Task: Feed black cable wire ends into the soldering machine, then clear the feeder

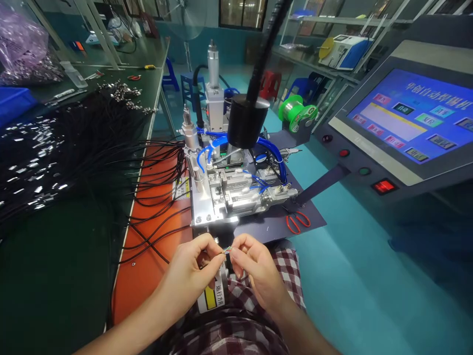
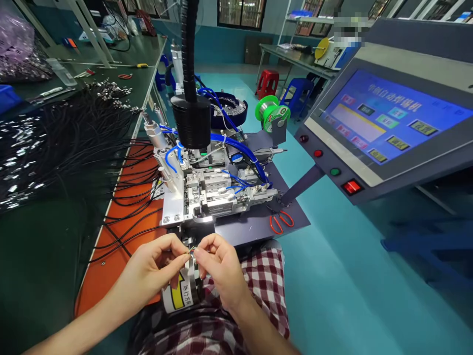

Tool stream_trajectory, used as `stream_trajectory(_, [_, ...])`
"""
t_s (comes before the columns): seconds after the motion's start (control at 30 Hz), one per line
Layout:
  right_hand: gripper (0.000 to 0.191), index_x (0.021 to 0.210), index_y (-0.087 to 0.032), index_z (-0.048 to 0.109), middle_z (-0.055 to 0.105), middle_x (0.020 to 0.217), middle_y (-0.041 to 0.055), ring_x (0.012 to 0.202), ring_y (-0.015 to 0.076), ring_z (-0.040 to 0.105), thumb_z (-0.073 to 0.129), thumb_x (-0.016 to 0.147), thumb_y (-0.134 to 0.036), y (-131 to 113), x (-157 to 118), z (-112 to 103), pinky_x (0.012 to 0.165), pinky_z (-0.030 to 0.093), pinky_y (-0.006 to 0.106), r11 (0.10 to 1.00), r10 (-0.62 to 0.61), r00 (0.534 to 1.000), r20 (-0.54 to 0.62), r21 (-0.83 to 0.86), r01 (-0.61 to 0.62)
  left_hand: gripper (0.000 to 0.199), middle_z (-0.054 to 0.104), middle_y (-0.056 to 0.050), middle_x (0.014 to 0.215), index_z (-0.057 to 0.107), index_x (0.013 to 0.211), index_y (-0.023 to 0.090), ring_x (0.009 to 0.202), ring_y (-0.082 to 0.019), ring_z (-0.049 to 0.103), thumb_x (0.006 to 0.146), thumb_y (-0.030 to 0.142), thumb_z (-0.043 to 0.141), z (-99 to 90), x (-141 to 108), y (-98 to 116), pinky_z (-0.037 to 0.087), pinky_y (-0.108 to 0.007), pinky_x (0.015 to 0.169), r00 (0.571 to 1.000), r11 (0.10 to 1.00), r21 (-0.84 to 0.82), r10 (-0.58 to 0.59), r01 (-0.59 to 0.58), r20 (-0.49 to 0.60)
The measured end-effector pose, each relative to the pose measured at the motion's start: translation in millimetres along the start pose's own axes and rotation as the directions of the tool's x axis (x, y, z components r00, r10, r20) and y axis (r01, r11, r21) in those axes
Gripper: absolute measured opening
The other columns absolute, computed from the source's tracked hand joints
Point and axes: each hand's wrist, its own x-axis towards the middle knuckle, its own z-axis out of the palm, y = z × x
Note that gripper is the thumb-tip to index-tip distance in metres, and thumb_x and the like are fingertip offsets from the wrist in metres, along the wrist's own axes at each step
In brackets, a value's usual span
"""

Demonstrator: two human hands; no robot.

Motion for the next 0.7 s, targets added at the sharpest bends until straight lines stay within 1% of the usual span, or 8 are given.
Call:
stream_trajectory(0.07, [0.02, 0.074, -0.017, 0.054, 0.048, 0.058, -0.0069, 0.047, 0.0049, 0.04, 0.069, 0.075, -0.031, 2.5, -0.5, 0.5, 0.047, 0.031, 0.018, 1.0, 0.008, 1.0, -0.01, -0.023, -0.008, 0.018, 0.054, 0.005, 0.058, 0.052, 0.071, 0.018, 0.044, -0.01, 0.055, 0.08, 0.032, 0.059, 0.4, -0.4, -1.3, 0.04, -0.018, 0.04, 1.0, 0.999, -0.033, -0.013, 0.012, -0.01])
stream_trajectory(0.17, [0.021, 0.075, -0.016, 0.057, 0.05, 0.058, -0.006, 0.045, 0.0056, 0.042, 0.068, 0.075, -0.034, 8.0, -1.4, 1.5, 0.045, 0.033, 0.019, 0.996, 0.013, 1.0, -0.025, -0.093, -0.015, 0.019, 0.053, 0.006, 0.054, 0.051, 0.071, 0.018, 0.043, -0.009, 0.054, 0.079, 0.032, 0.06, 0.7, -1.4, -1.4, 0.04, -0.018, 0.04, 0.999, 0.991, -0.13, -0.042, 0.037, -0.031])
stream_trajectory(0.23, [0.022, 0.074, -0.016, 0.058, 0.05, 0.058, -0.0055, 0.045, 0.0059, 0.042, 0.067, 0.076, -0.036, 11.3, -1.6, 2.9, 0.045, 0.033, 0.02, 0.993, 0.006, 1.0, -0.024, -0.122, -0.009, 0.02, 0.052, 0.007, 0.052, 0.05, 0.071, 0.018, 0.043, -0.009, 0.052, 0.078, 0.032, 0.062, 0.0, -2.2, -0.3, 0.04, -0.018, 0.041, 0.998, 0.98, -0.193, -0.058, 0.054, -0.017])
stream_trajectory(0.33, [0.022, 0.073, -0.016, 0.056, 0.048, 0.059, -0.0055, 0.046, 0.0059, 0.04, 0.065, 0.078, -0.036, 13.2, -1.0, 5.3, 0.046, 0.032, 0.02, 0.991, -0.017, 1.0, -0.01, -0.133, 0.016, 0.019, 0.051, 0.007, 0.05, 0.051, 0.076, 0.017, 0.042, -0.008, 0.048, 0.079, 0.033, 0.061, -3.1, -2.8, 1.8, 0.034, -0.016, 0.039, 0.995, 0.964, -0.251, -0.08, 0.092, 0.057])
stream_trajectory(0.43, [0.022, 0.073, -0.017, 0.056, 0.048, 0.059, -0.0055, 0.048, 0.0066, 0.04, 0.065, 0.078, -0.037, 11.7, 0.1, 6.8, 0.047, 0.032, 0.021, 0.989, -0.014, 1.0, 0.016, -0.149, 0.017, 0.02, 0.056, 0.005, 0.059, 0.055, 0.09, 0.016, 0.044, -0.007, 0.048, 0.081, 0.033, 0.059, -7.7, -1.7, 1.9, 0.031, -0.016, 0.04, 0.988, 0.949, -0.287, -0.097, 0.128, 0.121])
stream_trajectory(0.5, [0.022, 0.074, -0.017, 0.056, 0.048, 0.059, -0.0056, 0.048, 0.0069, 0.04, 0.065, 0.078, -0.037, 10.3, 0.5, 7.1, 0.048, 0.033, 0.021, 0.988, 0.001, 1.0, 0.026, -0.156, 0.003, 0.022, 0.057, 0.004, 0.06, 0.057, 0.094, 0.015, 0.046, -0.007, 0.05, 0.082, 0.033, 0.059, -10.8, -0.3, 0.4, 0.033, -0.017, 0.043, 0.982, 0.929, -0.339, -0.099, 0.148, 0.159])
stream_trajectory(0.57, [0.022, 0.076, -0.017, 0.057, 0.049, 0.06, -0.0051, 0.049, 0.0069, 0.041, 0.065, 0.078, -0.037, 9.5, 0.1, 6.9, 0.049, 0.034, 0.021, 0.986, 0.015, 0.999, 0.037, -0.166, -0.008, 0.02, 0.056, 0.004, 0.056, 0.058, 0.094, 0.014, 0.047, -0.007, 0.051, 0.084, 0.031, 0.057, -14.0, 1.3, -1.6, 0.036, -0.017, 0.048, 0.97, 0.898, -0.399, -0.101, 0.183, 0.219])
stream_trajectory(0.7, [0.021, 0.076, -0.016, 0.058, 0.051, 0.062, -0.0044, 0.05, 0.0066, 0.043, 0.064, 0.079, -0.036, 9.4, -1.7, 6.8, 0.049, 0.035, 0.02, 0.983, 0.027, 0.996, 0.088, -0.184, -0.011, 0.016, 0.059, 0.001, 0.054, 0.058, 0.089, 0.013, 0.046, -0.007, 0.053, 0.086, 0.028, 0.056, -20.9, 3.6, -5.1, 0.039, -0.017, 0.05, 0.928, 0.839, -0.468, -0.108, 0.278, 0.356])
